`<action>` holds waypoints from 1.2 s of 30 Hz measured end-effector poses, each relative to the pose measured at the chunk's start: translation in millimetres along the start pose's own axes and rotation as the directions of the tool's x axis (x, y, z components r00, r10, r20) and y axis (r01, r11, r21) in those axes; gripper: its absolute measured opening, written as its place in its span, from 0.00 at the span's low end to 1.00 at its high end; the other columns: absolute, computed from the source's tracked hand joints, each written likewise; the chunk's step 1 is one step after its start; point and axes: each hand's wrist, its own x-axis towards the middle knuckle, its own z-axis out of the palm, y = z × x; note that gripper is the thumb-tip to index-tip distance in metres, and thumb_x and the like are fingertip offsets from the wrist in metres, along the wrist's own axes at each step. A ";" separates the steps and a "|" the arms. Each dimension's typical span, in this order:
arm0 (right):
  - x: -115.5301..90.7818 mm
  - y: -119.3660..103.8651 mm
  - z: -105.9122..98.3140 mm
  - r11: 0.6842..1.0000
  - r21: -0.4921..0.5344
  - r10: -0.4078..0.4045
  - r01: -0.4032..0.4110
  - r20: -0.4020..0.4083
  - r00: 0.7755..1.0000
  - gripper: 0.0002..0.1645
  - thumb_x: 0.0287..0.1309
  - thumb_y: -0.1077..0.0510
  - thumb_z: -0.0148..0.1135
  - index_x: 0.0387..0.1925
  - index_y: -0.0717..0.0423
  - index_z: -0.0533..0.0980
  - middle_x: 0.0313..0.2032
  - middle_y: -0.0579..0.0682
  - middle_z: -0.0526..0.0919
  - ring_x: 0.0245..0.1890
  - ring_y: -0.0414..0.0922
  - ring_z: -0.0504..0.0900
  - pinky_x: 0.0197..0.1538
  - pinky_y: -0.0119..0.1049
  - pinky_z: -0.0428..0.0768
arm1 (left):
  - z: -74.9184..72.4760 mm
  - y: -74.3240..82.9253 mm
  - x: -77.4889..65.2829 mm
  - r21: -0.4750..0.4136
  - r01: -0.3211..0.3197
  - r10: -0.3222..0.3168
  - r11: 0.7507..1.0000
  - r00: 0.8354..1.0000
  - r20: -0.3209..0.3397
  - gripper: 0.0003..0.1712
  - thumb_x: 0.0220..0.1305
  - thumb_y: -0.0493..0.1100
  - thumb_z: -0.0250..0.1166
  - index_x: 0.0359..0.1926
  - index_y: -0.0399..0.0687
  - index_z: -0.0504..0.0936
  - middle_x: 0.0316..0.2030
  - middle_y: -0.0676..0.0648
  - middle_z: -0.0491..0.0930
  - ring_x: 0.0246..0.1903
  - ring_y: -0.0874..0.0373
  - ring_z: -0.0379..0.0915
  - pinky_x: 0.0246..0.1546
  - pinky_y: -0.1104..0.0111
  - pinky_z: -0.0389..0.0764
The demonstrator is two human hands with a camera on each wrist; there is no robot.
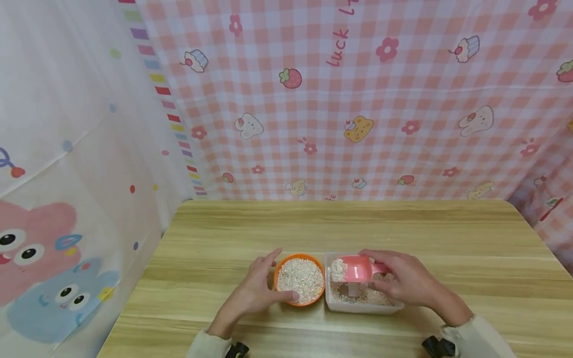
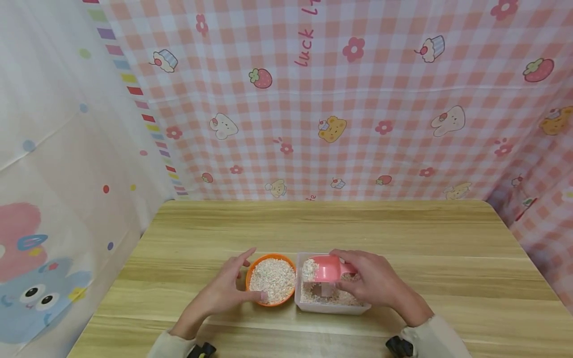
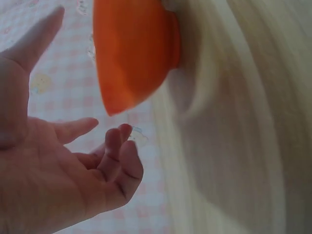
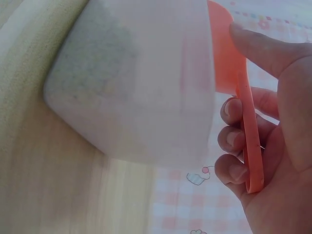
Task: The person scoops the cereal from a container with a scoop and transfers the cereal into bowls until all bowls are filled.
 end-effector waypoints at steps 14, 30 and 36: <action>5.5 -11.3 -8.4 0.998 -0.022 -0.064 0.064 -0.017 0.998 0.36 0.50 0.51 0.76 0.62 0.53 0.76 0.54 0.51 0.84 0.49 0.46 0.83 0.47 0.47 0.82 | 10.1 -14.3 7.3 -0.056 -0.019 0.026 0.998 0.991 0.129 0.74 0.38 0.58 0.83 0.79 0.51 0.45 0.73 0.36 0.55 0.72 0.38 0.50 0.67 0.39 0.58; 22.5 -38.0 -9.7 0.984 -0.106 -0.143 0.144 0.018 0.990 0.36 0.50 0.48 0.76 0.61 0.52 0.76 0.51 0.49 0.85 0.45 0.43 0.84 0.43 0.44 0.82 | 15.3 -17.5 9.4 -0.119 -0.046 0.062 0.992 0.989 0.137 0.72 0.41 0.55 0.83 0.79 0.50 0.46 0.74 0.38 0.56 0.72 0.40 0.51 0.69 0.41 0.56; 26.3 -42.4 -6.8 0.973 -0.156 -0.168 0.170 0.026 0.985 0.36 0.50 0.46 0.75 0.61 0.50 0.77 0.48 0.48 0.85 0.41 0.42 0.83 0.39 0.41 0.81 | 17.0 -18.5 10.8 -0.166 -0.071 0.093 0.984 0.987 0.130 0.70 0.40 0.53 0.84 0.78 0.50 0.48 0.71 0.41 0.63 0.69 0.44 0.59 0.68 0.43 0.58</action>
